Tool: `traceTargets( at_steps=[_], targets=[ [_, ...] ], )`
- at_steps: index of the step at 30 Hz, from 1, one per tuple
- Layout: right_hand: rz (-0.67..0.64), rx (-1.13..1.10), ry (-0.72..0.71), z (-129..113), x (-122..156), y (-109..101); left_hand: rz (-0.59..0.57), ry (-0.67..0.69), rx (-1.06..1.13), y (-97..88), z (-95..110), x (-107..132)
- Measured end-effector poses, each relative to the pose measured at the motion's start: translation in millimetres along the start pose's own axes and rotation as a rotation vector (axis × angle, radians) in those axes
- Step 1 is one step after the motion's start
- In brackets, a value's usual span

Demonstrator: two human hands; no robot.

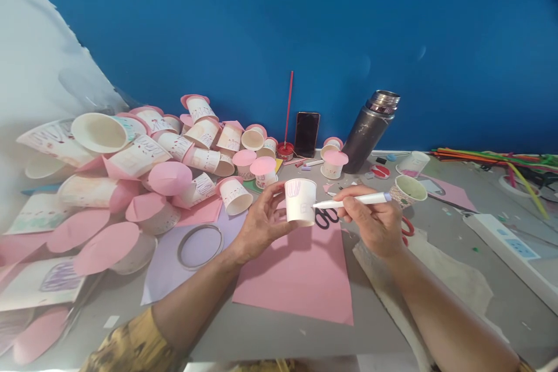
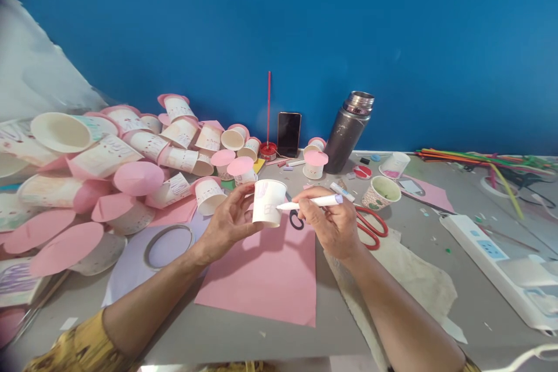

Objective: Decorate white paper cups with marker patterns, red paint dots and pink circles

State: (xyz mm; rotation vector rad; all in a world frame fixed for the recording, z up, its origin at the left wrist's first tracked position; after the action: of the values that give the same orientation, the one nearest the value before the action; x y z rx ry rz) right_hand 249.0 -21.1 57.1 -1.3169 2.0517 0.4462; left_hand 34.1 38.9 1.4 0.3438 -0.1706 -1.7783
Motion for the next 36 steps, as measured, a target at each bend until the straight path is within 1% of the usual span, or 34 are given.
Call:
traceTargets(
  at_steps=[6,12,17,20,24,31,36],
  targets=[
    [-0.015,0.009,-0.028,-1.5,1.5,1.3,0.009,-0.003,-0.004,-0.4,-0.5,-0.6],
    [-0.064,0.021,-0.043,-2.6,3.0,1.2,0.013,-0.011,-0.008,-2.3,-3.6,-1.0],
    [-0.034,-0.034,-0.052,-4.0,2.2,0.3,0.002,-0.006,-0.018,-2.6,-3.0,-0.7],
    [-0.046,-0.044,-0.048,-3.8,3.1,1.4,-0.009,0.004,-0.029,-2.4,-2.5,-0.3],
    [-0.071,-0.005,-0.052,-2.7,5.2,2.8,-0.007,0.011,-0.038,-1.2,-1.7,0.0],
    [-0.064,0.075,-0.081,-4.7,3.1,2.6,0.005,0.004,-0.035,-1.1,-2.2,-0.3],
    [-0.043,0.058,-0.061,-3.7,1.4,3.3,0.010,0.003,-0.041,-2.3,-2.3,-0.1]
  ],
)
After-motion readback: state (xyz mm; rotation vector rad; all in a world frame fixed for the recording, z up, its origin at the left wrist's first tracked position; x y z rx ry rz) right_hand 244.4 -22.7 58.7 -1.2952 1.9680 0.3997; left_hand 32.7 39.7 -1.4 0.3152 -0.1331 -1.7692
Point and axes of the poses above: each hand's wrist, its own x-axis away from the middle knuckle, its own y-axis out of the palm, z = x × y, the point moved 3 cm from there along -x, towards the middle knuckle, and after that the axes turned 15 degrees about z, right-handed, at the moved point
